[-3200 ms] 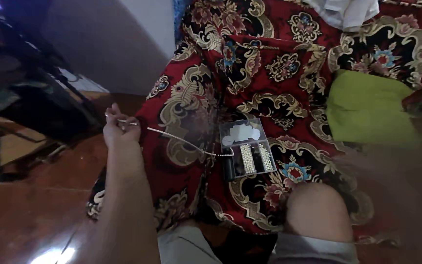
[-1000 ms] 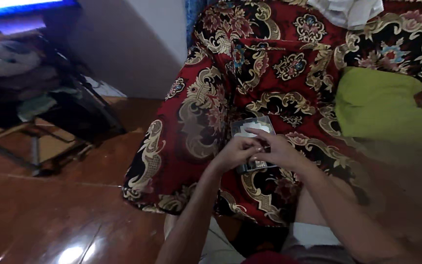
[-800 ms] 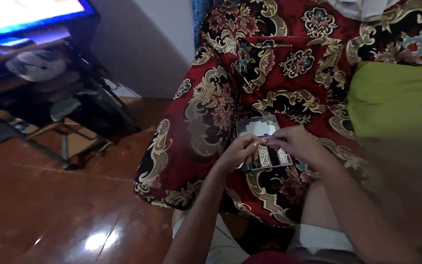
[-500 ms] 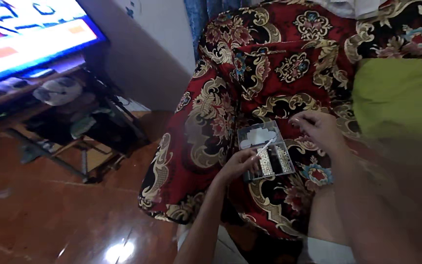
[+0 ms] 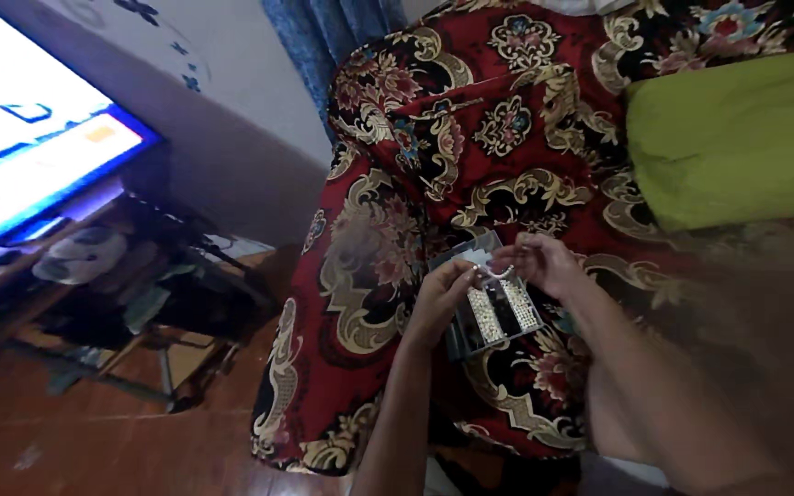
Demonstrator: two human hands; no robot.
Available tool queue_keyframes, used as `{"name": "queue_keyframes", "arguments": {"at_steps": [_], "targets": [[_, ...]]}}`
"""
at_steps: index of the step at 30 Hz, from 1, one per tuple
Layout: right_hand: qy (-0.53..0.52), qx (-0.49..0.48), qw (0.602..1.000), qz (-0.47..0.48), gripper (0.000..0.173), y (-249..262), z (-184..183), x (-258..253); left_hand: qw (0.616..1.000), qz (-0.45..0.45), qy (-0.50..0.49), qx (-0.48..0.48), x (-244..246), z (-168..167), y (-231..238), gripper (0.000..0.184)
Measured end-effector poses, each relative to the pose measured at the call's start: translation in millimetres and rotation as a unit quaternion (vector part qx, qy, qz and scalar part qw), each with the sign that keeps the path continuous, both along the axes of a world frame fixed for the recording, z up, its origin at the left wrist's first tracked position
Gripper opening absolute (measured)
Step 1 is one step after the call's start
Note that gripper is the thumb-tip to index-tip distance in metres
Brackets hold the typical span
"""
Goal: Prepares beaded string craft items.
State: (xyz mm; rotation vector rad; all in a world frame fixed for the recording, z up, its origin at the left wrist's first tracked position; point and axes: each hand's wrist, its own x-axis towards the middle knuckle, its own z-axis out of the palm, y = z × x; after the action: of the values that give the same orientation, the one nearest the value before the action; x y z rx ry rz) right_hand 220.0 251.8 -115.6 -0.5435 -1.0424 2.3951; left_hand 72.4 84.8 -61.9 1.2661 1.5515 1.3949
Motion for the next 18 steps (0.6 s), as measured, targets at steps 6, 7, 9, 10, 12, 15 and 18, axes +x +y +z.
{"name": "queue_keyframes", "arguments": {"at_steps": [6, 7, 9, 10, 12, 15, 18], "targets": [[-0.081, -0.115, 0.984, 0.106, 0.032, -28, -1, -16, 0.999, 0.005, -0.042, -0.003, -1, 21, 17, 0.027], [-0.088, -0.117, 0.983, 0.107, 0.029, -29, -1, -17, 0.998, 0.02, -0.059, -0.014, -2, 21, 18, 0.028], [-0.094, -0.114, 0.984, 0.097, 0.022, -32, -1, -17, 0.994, 0.045, -0.088, -0.04, -3, 21, 17, 0.029], [-0.103, -0.101, 0.985, 0.096, 0.02, -33, -1, -17, 0.993, 0.05, -0.097, -0.052, -4, 20, 16, 0.028], [-0.105, -0.052, 0.987, 0.112, 0.027, -33, -4, -17, 0.991, 0.052, -0.1, -0.07, -5, 19, 14, 0.028], [-0.093, 0.002, 0.981, 0.171, 0.042, -32, -9, -17, 0.994, 0.028, -0.081, -0.07, -5, 20, 11, 0.02], [-0.065, 0.078, 0.964, 0.248, 0.059, -30, -12, -16, 0.999, 0.003, -0.013, -0.051, -2, 25, 11, 0.011]]}}
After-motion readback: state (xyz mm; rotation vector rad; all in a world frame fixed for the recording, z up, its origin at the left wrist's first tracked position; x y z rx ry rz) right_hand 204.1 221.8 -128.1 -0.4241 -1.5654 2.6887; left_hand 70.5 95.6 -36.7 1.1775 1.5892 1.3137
